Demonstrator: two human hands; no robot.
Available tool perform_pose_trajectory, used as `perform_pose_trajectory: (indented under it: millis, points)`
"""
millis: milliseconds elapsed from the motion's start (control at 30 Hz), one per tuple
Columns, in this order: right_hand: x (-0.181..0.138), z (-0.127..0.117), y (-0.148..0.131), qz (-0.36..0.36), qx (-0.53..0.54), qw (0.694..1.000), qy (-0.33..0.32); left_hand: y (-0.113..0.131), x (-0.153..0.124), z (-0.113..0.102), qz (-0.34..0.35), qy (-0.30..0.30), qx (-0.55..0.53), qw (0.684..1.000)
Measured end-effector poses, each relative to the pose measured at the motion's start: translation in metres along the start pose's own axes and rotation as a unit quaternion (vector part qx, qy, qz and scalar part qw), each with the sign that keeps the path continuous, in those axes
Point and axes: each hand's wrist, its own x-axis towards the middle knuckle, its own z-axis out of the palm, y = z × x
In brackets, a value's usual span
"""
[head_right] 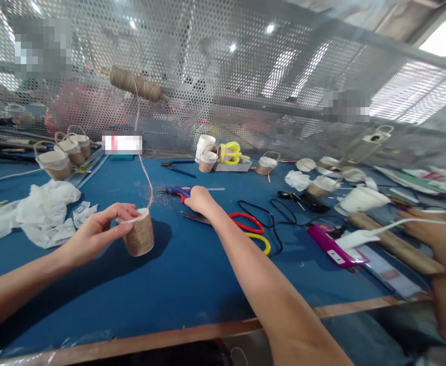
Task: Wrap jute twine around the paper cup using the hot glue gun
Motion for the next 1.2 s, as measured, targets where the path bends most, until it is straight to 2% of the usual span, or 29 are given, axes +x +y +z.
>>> perform_pose_trajectory:
  millis: [133, 233, 367, 533, 567, 633, 700, 833, 967, 1200]
  points:
    - [0.000, 0.000, 0.007, -0.001, 0.085, 0.996, -0.002, -0.001, 0.002, -0.002, -0.027, 0.008, -0.012, 1.000]
    - [-0.010, -0.002, 0.012, -0.023, 0.201, 0.979, 0.021, -0.001, 0.002, -0.002, -0.042, 0.010, -0.023, 0.999]
    - [-0.040, -0.012, 0.013, -0.085, 0.381, 0.919, 0.054, -0.002, 0.004, -0.004, -0.048, 0.010, -0.052, 0.997]
    - [-0.080, -0.016, 0.016, -0.130, 0.494, 0.860, -0.005, -0.007, 0.006, -0.005, -0.098, 0.019, -0.142, 0.985]
    - [-0.085, -0.015, 0.017, -0.141, 0.496, 0.856, -0.020, -0.008, 0.007, -0.004, -0.102, 0.021, -0.157, 0.982]
    - [-0.095, -0.011, 0.017, -0.167, 0.461, 0.871, -0.037, -0.009, 0.007, -0.004, -0.098, 0.031, -0.169, 0.980]
    - [-0.102, -0.008, 0.015, -0.184, 0.397, 0.898, -0.040, -0.009, 0.007, -0.003, -0.087, 0.045, -0.162, 0.982]
    - [-0.112, -0.003, 0.010, -0.181, 0.301, 0.936, -0.013, -0.008, 0.007, -0.001, -0.077, 0.048, -0.142, 0.986]
    - [-0.118, 0.001, 0.007, -0.200, 0.278, 0.939, 0.009, -0.005, 0.007, -0.001, -0.075, 0.044, -0.134, 0.987]
    - [-0.123, 0.005, 0.003, -0.233, 0.300, 0.925, 0.032, -0.001, 0.006, -0.001, -0.084, 0.041, -0.126, 0.988]
